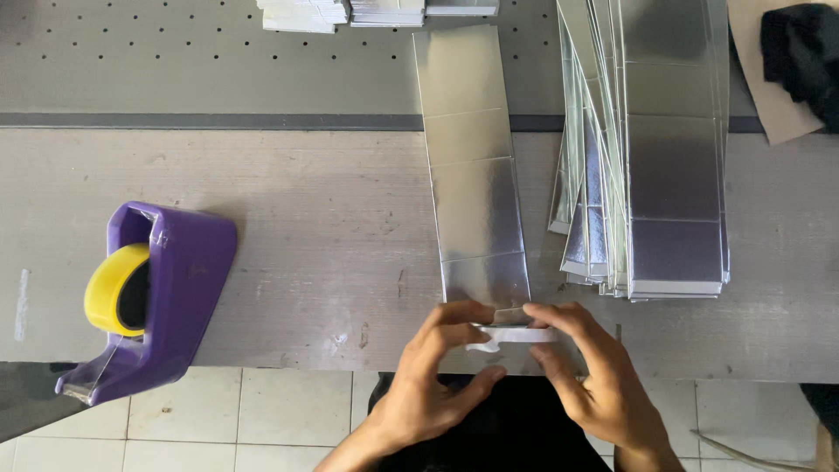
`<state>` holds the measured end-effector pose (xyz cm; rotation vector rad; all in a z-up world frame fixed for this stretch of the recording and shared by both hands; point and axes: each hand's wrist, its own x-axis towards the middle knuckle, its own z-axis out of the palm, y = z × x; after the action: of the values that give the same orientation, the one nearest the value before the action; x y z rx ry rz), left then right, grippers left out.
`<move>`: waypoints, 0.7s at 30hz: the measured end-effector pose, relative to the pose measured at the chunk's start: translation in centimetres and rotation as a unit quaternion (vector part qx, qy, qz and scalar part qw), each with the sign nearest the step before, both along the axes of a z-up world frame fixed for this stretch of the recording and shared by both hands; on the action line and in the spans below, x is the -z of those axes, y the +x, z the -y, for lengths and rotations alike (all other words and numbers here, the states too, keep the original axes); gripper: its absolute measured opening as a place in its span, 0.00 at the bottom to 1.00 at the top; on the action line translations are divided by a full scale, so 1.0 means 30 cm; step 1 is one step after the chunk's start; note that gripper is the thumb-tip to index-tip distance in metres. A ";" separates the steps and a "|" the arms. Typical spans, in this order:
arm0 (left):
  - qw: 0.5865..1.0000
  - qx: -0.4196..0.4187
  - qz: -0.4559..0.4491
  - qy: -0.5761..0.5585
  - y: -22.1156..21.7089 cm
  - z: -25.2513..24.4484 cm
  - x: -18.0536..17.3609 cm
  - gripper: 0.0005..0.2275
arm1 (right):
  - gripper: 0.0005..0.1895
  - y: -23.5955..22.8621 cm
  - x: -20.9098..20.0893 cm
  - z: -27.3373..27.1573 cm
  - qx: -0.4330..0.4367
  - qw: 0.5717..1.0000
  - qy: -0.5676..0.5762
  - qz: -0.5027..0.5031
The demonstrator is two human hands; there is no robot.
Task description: The person applies white tape to the edges of a silver rectangular box on a workbench. They smooth the tape down with their fingers, then pick up the finished box and place it on a stack before starting on the next one.
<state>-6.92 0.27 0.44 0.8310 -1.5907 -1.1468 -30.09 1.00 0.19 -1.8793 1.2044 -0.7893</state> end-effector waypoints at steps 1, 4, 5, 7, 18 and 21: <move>0.999 -0.018 0.023 -0.041 -0.021 -0.003 0.028 0.13 | 0.20 -0.001 0.024 -0.008 0.037 0.999 -0.029 -0.001; 0.993 -0.053 0.041 -0.099 -0.061 -0.012 0.099 0.15 | 0.17 0.033 0.151 -0.055 0.168 0.969 -0.168 0.061; 0.990 -0.066 0.037 -0.117 -0.070 -0.013 0.121 0.17 | 0.15 0.050 0.202 -0.075 0.261 0.918 -0.274 0.122; 0.988 -0.069 0.056 -0.124 -0.065 -0.028 0.131 0.16 | 0.15 0.104 0.173 -0.135 0.270 0.920 -0.228 0.168; 0.981 0.078 0.053 -0.172 -0.063 -0.066 0.067 0.08 | 0.39 0.133 0.156 -0.148 0.061 0.833 0.037 0.548; 0.981 -0.048 0.044 -0.182 -0.056 -0.045 0.022 0.14 | 0.42 0.146 0.162 -0.145 0.186 0.839 -0.043 0.509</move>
<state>-8.60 1.61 -0.23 0.7129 -1.7452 -0.7282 -25.72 5.36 -4.66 -0.9526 0.8023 -1.7754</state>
